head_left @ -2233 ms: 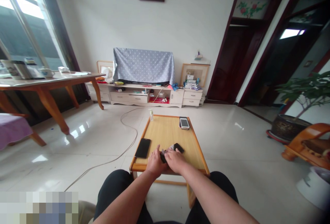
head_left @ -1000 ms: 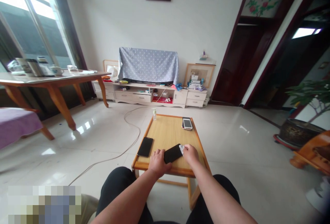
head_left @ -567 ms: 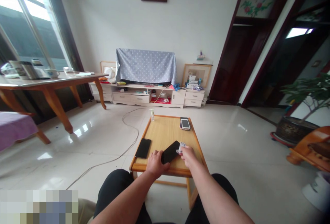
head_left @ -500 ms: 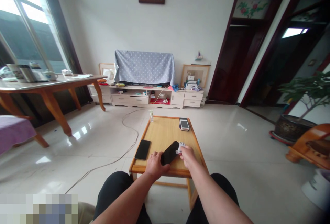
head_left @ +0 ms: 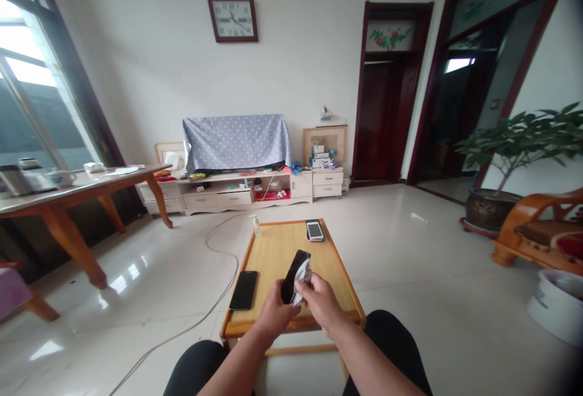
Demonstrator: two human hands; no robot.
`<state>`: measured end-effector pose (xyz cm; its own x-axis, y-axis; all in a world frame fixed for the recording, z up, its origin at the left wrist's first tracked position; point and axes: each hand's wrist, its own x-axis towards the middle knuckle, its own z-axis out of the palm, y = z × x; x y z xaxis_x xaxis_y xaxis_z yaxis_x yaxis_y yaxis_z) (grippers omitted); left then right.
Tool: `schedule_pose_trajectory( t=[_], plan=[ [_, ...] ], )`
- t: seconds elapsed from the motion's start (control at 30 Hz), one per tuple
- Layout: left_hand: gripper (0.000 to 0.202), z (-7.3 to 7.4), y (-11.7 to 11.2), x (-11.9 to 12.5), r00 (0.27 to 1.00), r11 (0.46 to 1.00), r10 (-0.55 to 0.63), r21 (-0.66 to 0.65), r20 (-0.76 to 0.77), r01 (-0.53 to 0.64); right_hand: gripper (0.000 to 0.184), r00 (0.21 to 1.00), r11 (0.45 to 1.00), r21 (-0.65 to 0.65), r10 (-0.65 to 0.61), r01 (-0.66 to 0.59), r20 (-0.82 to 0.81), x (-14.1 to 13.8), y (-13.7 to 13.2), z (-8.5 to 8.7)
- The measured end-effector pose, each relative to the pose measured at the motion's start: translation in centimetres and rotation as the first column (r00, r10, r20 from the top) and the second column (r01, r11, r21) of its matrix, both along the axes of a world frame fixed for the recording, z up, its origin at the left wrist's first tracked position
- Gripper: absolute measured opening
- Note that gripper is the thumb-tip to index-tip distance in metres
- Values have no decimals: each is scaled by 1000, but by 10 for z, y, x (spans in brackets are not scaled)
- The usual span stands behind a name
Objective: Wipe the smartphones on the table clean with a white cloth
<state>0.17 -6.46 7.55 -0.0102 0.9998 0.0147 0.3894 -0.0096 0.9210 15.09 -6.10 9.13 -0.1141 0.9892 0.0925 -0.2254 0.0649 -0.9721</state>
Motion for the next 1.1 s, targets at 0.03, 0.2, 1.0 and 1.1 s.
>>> schedule_pose_trajectory(
  t=[0.03,0.2,1.0,1.1],
  plan=[
    [56,6,-5,3,998,1000,-13,-11,68,14,44,999,1000,23,11,-12,34,-1,-7,0],
    [43,31,-30,12,972,989,-92,-96,215,115,51,999,999,25,-26,27,-29,6,-18,15],
    [66,69,-57,49,615,918,-165,-109,771,382,50,892,819,482,-427,312,148,42,-14,73],
    [80,81,-54,48,561,888,-193,-100,805,449,55,810,696,703,-492,145,320,29,-30,57]
  ],
)
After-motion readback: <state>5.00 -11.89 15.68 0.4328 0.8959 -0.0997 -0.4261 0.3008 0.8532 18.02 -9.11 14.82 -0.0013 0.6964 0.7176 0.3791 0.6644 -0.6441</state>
